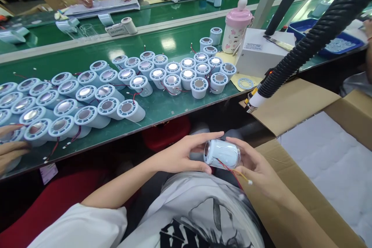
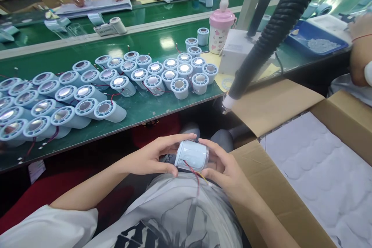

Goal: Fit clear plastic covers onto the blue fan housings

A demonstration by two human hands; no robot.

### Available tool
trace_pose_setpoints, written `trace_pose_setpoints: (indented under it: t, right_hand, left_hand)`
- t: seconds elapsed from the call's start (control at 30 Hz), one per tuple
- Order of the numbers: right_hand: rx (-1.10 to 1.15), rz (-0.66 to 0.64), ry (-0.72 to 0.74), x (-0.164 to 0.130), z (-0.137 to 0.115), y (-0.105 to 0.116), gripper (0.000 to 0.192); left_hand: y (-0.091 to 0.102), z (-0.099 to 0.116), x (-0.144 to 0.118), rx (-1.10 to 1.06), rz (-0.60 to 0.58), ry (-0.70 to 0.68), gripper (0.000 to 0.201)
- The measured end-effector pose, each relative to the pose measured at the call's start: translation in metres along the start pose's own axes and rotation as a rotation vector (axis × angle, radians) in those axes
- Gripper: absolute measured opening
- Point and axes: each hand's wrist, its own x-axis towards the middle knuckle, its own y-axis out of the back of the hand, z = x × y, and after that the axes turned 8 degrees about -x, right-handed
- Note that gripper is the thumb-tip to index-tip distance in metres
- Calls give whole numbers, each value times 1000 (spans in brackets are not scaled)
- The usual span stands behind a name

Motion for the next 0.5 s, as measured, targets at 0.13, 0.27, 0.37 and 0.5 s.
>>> trace_pose_setpoints:
  t: [0.13, 0.27, 0.37, 0.5]
  right_hand:
    - [-43, 19, -81, -4, 3, 3, 46]
    - [-178, 69, -153, 1, 8, 0, 47]
    - [-76, 60, -182, 6, 3, -12, 55]
    - [-306, 92, -173, 2, 0, 4, 51]
  left_hand:
    - [0, -5, -1, -179, -34, 86, 73]
    - [2, -14, 4, -271, -50, 150, 77]
    - [7, -11, 8, -266, -14, 216, 67]
    - [31, 13, 11, 27, 81, 441, 49]
